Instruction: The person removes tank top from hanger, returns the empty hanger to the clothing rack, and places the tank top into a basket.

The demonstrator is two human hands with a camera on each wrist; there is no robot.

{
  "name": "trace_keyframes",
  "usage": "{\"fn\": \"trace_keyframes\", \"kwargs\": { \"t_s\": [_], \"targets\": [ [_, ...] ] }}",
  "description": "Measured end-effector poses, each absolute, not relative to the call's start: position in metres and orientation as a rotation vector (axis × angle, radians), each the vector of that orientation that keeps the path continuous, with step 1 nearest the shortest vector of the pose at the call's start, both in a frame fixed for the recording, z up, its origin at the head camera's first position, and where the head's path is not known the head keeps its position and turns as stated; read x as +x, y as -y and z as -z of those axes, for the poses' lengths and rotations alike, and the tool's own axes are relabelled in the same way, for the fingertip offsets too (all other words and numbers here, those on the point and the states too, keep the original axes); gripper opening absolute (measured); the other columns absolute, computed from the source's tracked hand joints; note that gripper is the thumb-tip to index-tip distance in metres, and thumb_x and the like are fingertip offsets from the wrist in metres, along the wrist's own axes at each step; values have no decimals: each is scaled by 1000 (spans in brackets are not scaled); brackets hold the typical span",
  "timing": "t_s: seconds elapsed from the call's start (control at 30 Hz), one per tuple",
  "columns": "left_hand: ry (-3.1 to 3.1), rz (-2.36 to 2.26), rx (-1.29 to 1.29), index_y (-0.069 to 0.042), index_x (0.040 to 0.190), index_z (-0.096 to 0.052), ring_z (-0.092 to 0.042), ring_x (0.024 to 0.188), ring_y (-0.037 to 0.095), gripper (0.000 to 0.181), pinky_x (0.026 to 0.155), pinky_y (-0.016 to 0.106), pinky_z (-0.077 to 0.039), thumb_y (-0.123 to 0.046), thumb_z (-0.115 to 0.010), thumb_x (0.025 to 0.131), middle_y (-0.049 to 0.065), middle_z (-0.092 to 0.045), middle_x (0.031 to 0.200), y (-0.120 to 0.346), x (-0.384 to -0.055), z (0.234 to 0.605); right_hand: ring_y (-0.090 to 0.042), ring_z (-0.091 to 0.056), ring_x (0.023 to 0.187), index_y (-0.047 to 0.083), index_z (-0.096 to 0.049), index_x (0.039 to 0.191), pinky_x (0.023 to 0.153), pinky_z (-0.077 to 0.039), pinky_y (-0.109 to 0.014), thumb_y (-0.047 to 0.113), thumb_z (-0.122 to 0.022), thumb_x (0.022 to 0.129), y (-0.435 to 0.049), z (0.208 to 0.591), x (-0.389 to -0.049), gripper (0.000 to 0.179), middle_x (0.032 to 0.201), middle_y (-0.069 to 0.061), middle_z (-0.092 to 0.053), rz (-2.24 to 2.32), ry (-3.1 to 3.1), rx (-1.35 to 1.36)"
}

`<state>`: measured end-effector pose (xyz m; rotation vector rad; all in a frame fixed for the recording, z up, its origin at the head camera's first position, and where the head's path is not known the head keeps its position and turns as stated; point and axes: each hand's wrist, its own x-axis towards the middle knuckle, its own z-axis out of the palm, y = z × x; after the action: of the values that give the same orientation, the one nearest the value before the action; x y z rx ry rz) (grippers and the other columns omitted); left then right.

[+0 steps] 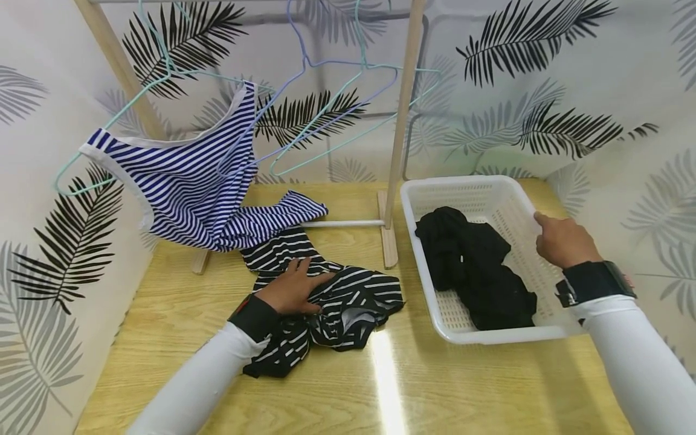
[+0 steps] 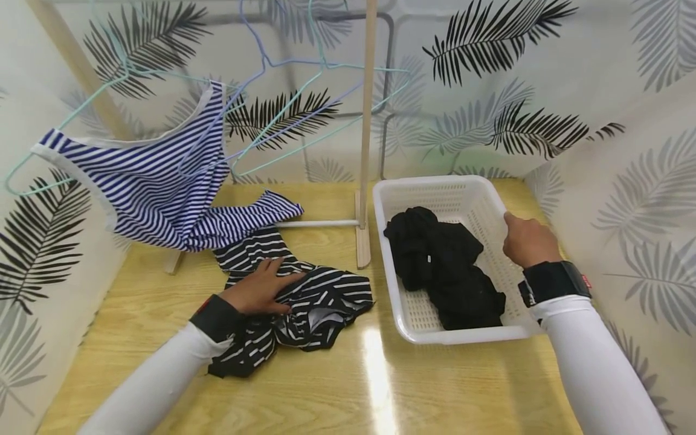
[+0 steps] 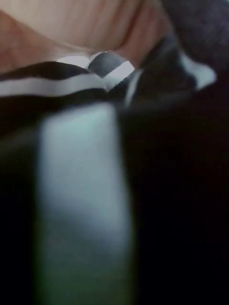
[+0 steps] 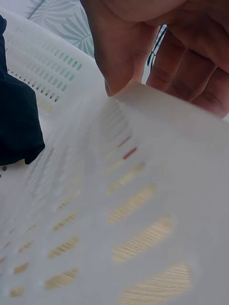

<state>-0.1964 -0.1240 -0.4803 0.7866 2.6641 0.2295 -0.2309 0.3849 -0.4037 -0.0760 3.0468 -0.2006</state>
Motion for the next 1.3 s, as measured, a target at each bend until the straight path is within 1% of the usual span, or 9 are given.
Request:
{"fn": "trace_keyframes", "kwargs": {
  "t_s": [0.2,0.4,0.47,0.67,0.93,1.03,1.13,1.23,1.3],
  "targets": [
    [-2722,-219,917,-22,142,-48,-40,122,44,62,91,52,-46,-23,-74,86,25,-41,136,120,-190,480,-54,-57,83,-14,-41,133,73,-45,-66,0,-52,86,-385,406,-231,51,113,-44,-50,182,-3062,-96],
    [-2839,-154,1023,-20,134,-57,-49,112,41,48,82,50,-50,-1,-61,90,22,-50,126,115,-187,483,-53,-57,84,-14,-40,134,74,-45,-66,0,-52,86,-386,406,-232,51,114,-45,-50,169,-3057,-103],
    [-2850,-137,1034,-20,133,-58,-50,111,41,47,81,50,-50,1,-61,90,23,-50,126,113,-186,485,-52,-56,84,-14,-40,135,75,-44,-66,0,-51,86,-385,405,-232,51,116,-45,-49,174,-3048,-94],
    [-2823,-207,1093,-18,127,-60,-52,104,36,52,79,47,-51,3,-71,81,21,-50,121,109,-186,487,-50,-56,83,-13,-37,136,77,-44,-67,-1,-51,87,-383,403,-232,53,117,-44,-49,176,-3019,-76],
    [-2771,-267,1097,-14,125,-59,-50,101,33,45,81,46,-48,5,-64,85,23,-51,116,109,-186,488,-49,-56,81,-13,-37,137,76,-45,-66,-1,-51,87,-382,402,-232,54,115,-45,-49,166,-3027,-67],
    [-2785,-273,1107,-14,127,-57,-49,107,36,44,82,47,-49,0,-63,85,23,-49,119,110,-185,489,-49,-56,80,-13,-37,137,75,-45,-65,0,-51,87,-382,402,-232,53,113,-44,-50,160,-3039,-82],
    [-2775,-293,1094,-13,132,-54,-44,119,39,45,88,50,-47,-14,-62,88,26,-42,131,113,-183,484,-47,-56,78,-14,-38,136,74,-45,-65,-1,-53,87,-381,402,-230,53,110,-44,-52,152,-3051,-90],
    [-2745,-305,1015,-19,140,-51,-32,132,43,55,96,56,-41,-42,-62,91,27,-28,147,117,-178,474,-45,-54,75,-14,-39,135,75,-45,-65,-2,-55,86,-380,402,-229,53,109,-43,-53,154,-3055,-87],
    [-2722,-299,942,-24,145,-45,-20,140,44,74,99,63,-34,-60,-64,83,25,-16,154,121,-175,467,-45,-54,75,-14,-39,134,76,-45,-65,-2,-55,85,-380,402,-229,53,108,-43,-53,152,-3061,-99]
  ]
}}
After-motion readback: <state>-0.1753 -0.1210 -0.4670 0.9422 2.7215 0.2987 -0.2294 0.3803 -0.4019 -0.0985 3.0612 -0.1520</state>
